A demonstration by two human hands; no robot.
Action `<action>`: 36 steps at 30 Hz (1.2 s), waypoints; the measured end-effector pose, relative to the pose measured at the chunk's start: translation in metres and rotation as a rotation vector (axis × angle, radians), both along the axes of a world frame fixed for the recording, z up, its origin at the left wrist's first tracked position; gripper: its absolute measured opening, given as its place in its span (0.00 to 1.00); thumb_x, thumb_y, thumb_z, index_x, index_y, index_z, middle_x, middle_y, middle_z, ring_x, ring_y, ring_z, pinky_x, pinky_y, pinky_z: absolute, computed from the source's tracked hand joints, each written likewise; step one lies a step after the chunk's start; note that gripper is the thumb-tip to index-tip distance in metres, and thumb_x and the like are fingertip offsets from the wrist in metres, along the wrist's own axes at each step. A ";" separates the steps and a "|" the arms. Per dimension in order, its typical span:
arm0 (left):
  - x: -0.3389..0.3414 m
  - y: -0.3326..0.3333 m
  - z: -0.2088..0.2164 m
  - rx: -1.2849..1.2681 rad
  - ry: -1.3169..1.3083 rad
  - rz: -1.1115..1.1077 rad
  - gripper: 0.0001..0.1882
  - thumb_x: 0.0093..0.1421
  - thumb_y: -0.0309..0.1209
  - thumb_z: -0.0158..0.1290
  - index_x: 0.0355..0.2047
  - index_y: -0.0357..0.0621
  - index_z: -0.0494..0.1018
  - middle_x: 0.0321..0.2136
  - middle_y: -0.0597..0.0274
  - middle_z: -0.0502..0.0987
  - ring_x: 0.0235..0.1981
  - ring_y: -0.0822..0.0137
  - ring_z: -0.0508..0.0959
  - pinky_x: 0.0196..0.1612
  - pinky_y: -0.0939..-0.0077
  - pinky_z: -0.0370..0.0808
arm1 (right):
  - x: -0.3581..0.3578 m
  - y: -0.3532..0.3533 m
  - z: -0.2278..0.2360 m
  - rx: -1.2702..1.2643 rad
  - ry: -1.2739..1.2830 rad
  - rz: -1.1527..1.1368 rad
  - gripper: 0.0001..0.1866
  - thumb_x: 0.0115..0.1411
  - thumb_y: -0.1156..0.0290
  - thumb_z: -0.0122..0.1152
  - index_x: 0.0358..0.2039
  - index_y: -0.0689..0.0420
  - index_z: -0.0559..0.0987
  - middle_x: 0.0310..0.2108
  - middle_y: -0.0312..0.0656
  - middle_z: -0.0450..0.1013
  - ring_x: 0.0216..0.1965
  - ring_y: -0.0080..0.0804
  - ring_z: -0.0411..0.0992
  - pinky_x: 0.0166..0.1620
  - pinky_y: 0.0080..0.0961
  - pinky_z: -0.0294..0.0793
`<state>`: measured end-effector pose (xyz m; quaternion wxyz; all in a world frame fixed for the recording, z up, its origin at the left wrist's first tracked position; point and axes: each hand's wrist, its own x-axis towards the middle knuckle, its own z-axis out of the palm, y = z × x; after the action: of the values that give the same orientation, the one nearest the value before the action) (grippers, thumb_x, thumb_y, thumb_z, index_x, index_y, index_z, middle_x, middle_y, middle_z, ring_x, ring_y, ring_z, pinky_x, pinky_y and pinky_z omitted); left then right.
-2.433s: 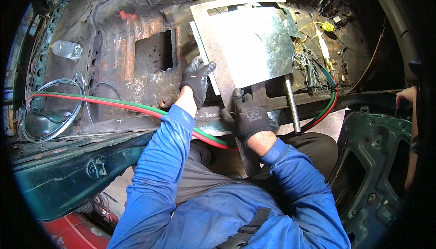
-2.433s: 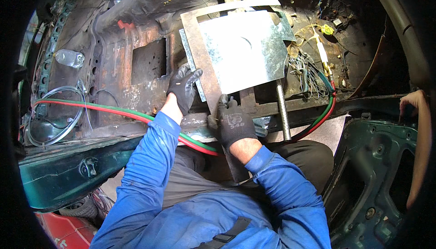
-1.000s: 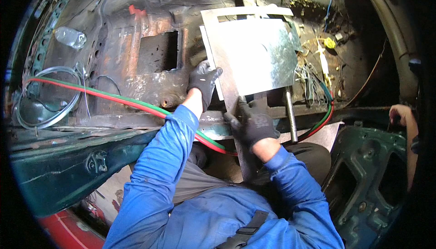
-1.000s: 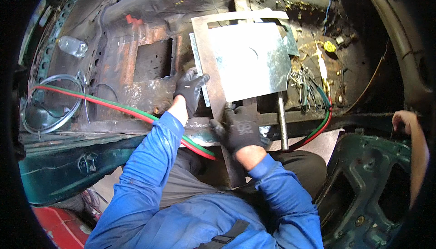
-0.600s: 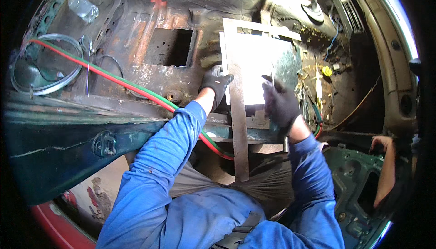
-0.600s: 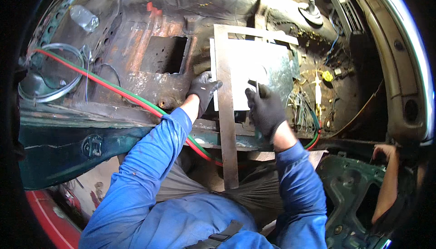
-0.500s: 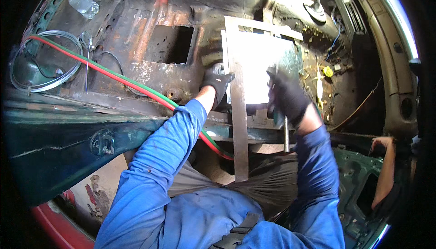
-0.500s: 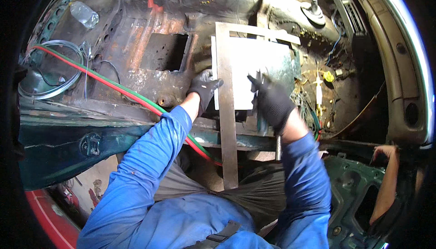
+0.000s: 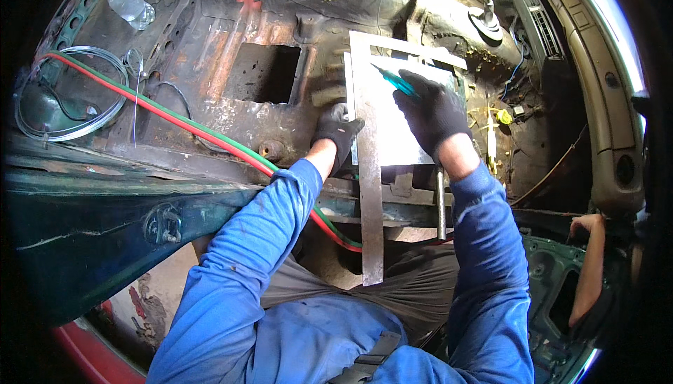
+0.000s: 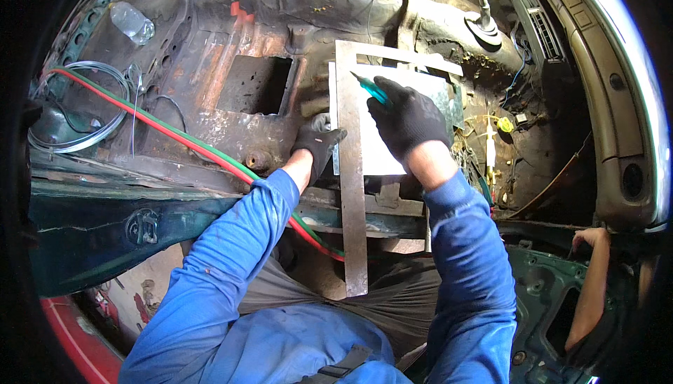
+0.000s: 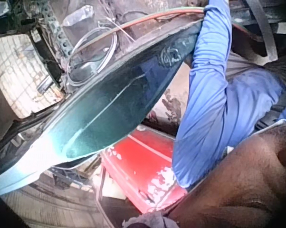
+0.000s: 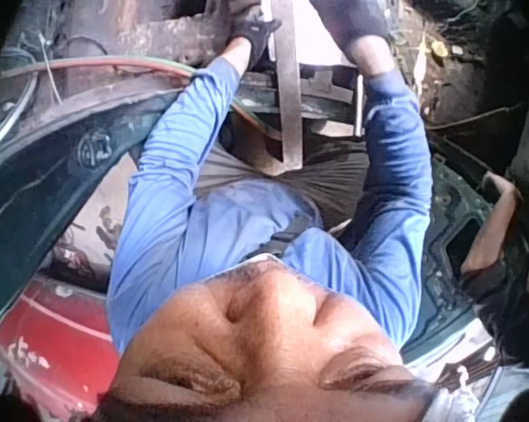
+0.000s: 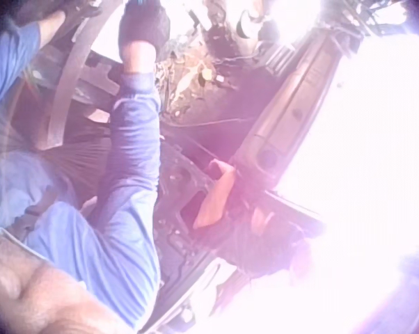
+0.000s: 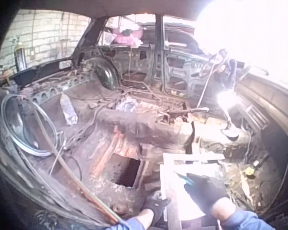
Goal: The person positions a metal sheet inside a car interior, marks it with a marker, and cuts it using tin snips. The person then places the cut piece onto the car floor.
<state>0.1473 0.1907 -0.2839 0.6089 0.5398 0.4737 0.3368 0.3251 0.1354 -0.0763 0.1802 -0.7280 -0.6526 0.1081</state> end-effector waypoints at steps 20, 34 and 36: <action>-0.005 -0.004 0.028 0.182 0.338 -0.051 0.27 0.63 0.44 0.66 0.57 0.43 0.79 0.52 0.47 0.85 0.53 0.49 0.84 0.58 0.57 0.79 | -0.033 0.104 0.002 -0.184 -0.282 0.061 0.18 0.69 0.52 0.58 0.51 0.44 0.87 0.49 0.49 0.85 0.52 0.55 0.83 0.55 0.50 0.82; -0.004 -0.010 0.034 0.058 0.208 0.022 0.25 0.62 0.35 0.68 0.58 0.42 0.79 0.51 0.52 0.86 0.51 0.59 0.84 0.56 0.63 0.79 | -0.024 0.069 0.022 -0.331 -0.321 0.323 0.16 0.65 0.57 0.62 0.49 0.46 0.88 0.45 0.49 0.85 0.47 0.53 0.83 0.52 0.47 0.82; -0.003 -0.011 0.039 0.048 0.162 0.024 0.25 0.62 0.36 0.68 0.58 0.41 0.79 0.52 0.51 0.86 0.52 0.59 0.84 0.56 0.64 0.79 | -0.021 0.087 0.028 -0.376 -0.323 0.327 0.18 0.63 0.56 0.65 0.49 0.46 0.89 0.46 0.49 0.86 0.49 0.50 0.84 0.54 0.43 0.83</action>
<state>0.1444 0.1794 -0.2453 0.5511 0.5742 0.5197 0.3106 0.3039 0.2226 -0.0479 -0.0838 -0.6416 -0.7500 0.1373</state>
